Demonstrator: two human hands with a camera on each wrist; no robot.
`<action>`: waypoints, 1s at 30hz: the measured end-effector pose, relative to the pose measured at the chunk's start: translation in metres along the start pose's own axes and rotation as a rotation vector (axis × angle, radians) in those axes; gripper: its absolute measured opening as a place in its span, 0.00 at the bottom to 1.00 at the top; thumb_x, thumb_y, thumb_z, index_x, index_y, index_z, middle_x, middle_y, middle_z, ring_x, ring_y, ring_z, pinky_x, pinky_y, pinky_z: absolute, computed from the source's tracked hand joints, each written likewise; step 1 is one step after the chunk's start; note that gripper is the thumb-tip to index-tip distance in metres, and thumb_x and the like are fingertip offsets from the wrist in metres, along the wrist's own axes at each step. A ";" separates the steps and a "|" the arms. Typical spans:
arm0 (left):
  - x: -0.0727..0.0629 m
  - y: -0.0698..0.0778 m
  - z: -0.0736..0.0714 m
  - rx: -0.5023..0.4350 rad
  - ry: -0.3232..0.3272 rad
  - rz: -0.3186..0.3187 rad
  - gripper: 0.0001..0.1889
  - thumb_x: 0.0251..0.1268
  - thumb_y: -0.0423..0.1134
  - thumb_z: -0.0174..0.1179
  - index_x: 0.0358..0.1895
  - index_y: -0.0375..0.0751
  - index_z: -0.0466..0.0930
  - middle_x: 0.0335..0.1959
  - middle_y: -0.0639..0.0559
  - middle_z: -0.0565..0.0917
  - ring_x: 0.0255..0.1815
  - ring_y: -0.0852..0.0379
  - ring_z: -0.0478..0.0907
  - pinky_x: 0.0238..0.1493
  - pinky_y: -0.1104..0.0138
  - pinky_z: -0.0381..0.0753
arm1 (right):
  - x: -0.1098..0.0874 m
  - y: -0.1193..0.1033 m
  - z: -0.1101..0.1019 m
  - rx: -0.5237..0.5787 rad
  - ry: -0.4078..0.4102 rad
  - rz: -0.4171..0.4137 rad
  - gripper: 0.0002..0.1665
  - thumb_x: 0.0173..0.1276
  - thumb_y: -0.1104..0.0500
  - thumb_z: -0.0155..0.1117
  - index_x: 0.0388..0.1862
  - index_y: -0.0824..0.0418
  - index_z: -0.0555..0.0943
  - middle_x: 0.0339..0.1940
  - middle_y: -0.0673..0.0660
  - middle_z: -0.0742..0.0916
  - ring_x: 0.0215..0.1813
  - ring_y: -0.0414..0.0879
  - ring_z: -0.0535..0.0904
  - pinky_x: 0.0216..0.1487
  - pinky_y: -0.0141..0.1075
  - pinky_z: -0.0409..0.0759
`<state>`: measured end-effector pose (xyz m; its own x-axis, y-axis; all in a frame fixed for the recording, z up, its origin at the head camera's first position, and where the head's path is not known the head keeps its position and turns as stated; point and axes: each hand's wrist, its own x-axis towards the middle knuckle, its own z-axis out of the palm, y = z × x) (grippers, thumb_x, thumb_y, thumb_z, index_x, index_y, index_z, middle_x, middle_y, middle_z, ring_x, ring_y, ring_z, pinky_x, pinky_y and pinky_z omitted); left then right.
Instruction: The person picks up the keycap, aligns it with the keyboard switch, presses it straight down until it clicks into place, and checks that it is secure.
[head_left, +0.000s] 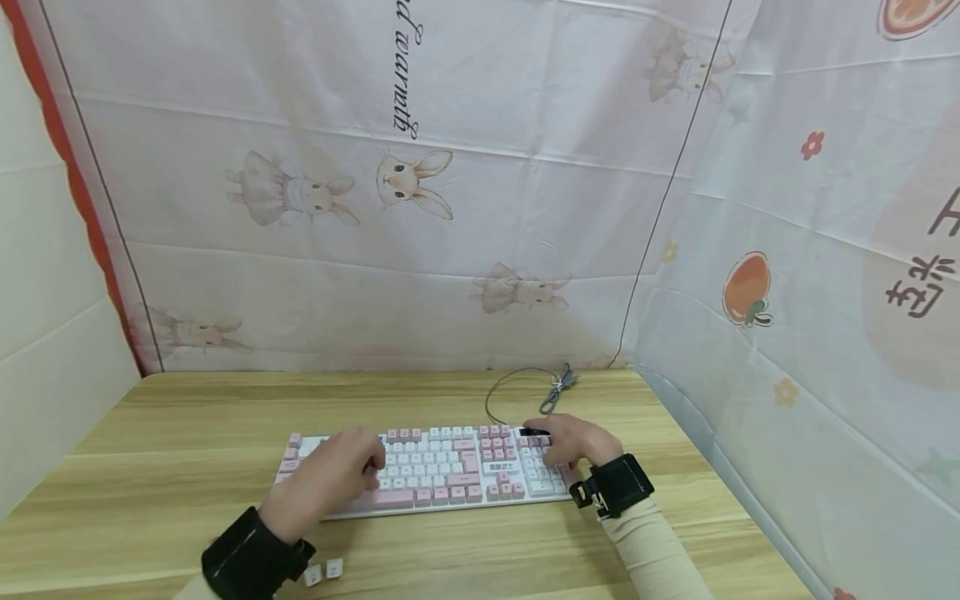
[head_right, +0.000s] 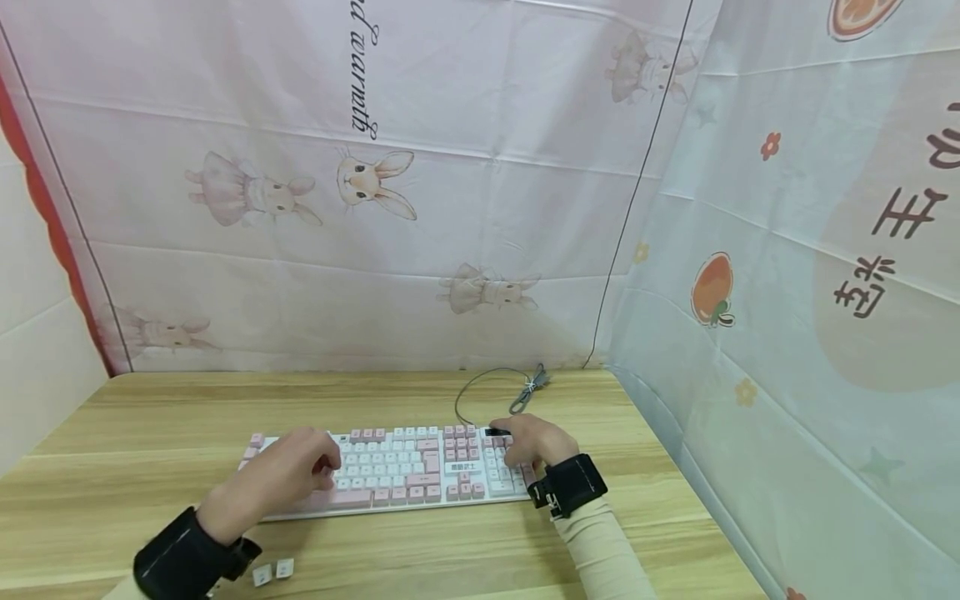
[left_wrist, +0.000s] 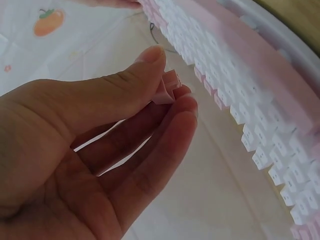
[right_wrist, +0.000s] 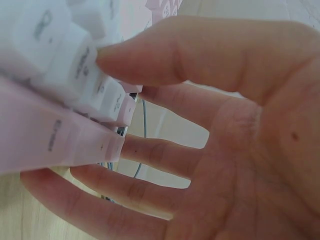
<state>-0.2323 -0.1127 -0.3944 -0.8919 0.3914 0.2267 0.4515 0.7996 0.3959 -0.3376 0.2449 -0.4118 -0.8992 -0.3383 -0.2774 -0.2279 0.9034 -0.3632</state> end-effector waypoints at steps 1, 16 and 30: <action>0.000 0.000 -0.001 0.004 0.003 0.008 0.09 0.52 0.24 0.75 0.28 0.42 0.86 0.25 0.56 0.82 0.27 0.64 0.73 0.28 0.72 0.73 | 0.000 0.000 0.000 -0.001 0.001 0.001 0.50 0.56 0.73 0.66 0.79 0.51 0.69 0.70 0.62 0.77 0.30 0.46 0.79 0.28 0.39 0.84; 0.009 -0.004 -0.003 -0.003 0.005 -0.097 0.09 0.52 0.24 0.75 0.32 0.40 0.87 0.28 0.53 0.85 0.29 0.61 0.77 0.33 0.65 0.81 | 0.000 -0.001 -0.001 -0.020 0.003 -0.001 0.50 0.54 0.73 0.67 0.78 0.51 0.70 0.69 0.62 0.77 0.27 0.45 0.77 0.27 0.37 0.82; 0.016 -0.008 -0.005 -0.040 0.000 -0.112 0.09 0.55 0.23 0.72 0.31 0.41 0.87 0.27 0.53 0.84 0.29 0.60 0.75 0.32 0.65 0.79 | -0.001 -0.001 -0.001 -0.002 -0.006 -0.001 0.50 0.55 0.73 0.66 0.79 0.52 0.69 0.69 0.63 0.77 0.31 0.45 0.79 0.28 0.39 0.84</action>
<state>-0.2499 -0.1151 -0.3899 -0.9369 0.3003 0.1791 0.3495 0.8196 0.4539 -0.3369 0.2447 -0.4104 -0.8968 -0.3410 -0.2820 -0.2298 0.9034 -0.3619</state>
